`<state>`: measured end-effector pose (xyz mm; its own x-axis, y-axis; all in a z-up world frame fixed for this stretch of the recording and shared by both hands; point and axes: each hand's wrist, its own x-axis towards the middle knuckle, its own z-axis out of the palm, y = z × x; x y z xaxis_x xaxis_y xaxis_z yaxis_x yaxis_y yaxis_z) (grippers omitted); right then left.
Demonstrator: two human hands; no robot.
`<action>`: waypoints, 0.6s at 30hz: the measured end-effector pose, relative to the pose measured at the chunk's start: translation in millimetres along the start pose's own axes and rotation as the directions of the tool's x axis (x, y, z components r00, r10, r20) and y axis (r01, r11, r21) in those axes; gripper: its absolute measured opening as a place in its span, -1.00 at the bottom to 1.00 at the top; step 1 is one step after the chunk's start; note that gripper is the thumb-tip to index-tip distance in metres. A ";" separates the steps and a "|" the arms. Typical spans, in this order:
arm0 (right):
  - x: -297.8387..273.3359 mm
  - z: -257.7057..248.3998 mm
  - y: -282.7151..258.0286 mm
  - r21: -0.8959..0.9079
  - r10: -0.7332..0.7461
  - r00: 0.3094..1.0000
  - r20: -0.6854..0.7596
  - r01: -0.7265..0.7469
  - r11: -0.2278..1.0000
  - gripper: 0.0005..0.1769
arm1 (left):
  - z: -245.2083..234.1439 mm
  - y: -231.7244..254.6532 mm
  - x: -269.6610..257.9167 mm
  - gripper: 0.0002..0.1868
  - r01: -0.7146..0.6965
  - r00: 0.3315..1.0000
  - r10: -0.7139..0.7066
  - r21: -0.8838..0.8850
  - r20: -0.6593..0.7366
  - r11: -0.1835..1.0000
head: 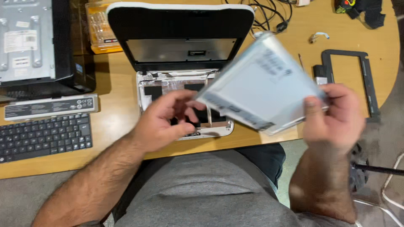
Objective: The person uses a screwdriver to remove screws from the back of a disassembled laptop. They then place a metal cover over the internal components and flip the laptop over. Finally, they connect a ribbon cable to a new screen and place the screen into the laptop frame.
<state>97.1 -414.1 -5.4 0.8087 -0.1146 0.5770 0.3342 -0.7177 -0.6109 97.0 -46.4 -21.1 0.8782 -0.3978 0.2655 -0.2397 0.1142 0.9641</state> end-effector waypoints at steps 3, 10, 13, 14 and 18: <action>1.1 25.7 -25.7 0.102 -0.176 0.982 0.061 0.170 0.980 -0.79 | 12.0 -10.4 -7.6 -0.75 0.099 0.992 -0.097 0.022 -0.085 0.995; 3.4 21.1 -58.1 -0.197 0.120 0.956 0.269 -0.068 0.978 -0.67 | 7.8 2.3 1.2 -0.80 0.371 0.898 -0.376 -0.066 -0.227 0.926; 13.9 11.1 -60.2 -0.132 0.268 0.751 0.604 -0.237 0.962 -0.82 | 1.3 6.9 6.1 -0.82 0.295 0.943 -0.308 -0.111 -0.124 0.949; 14.1 11.7 -55.7 -0.014 0.235 0.643 0.729 -0.330 0.944 -0.73 | 0.4 7.9 8.1 -0.83 0.311 0.946 -0.318 -0.109 -0.058 0.944; 0.6 29.7 -52.3 0.414 0.014 0.635 0.773 -0.520 0.747 -0.74 | -0.6 -7.9 16.3 -0.88 0.230 0.973 -0.223 -0.295 0.057 0.927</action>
<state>94.6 -356.2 10.8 0.8920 0.4479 -0.0611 0.0297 -0.1928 -0.9808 113.5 -53.2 -24.4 0.8845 -0.4645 0.0431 0.1022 0.2832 0.9536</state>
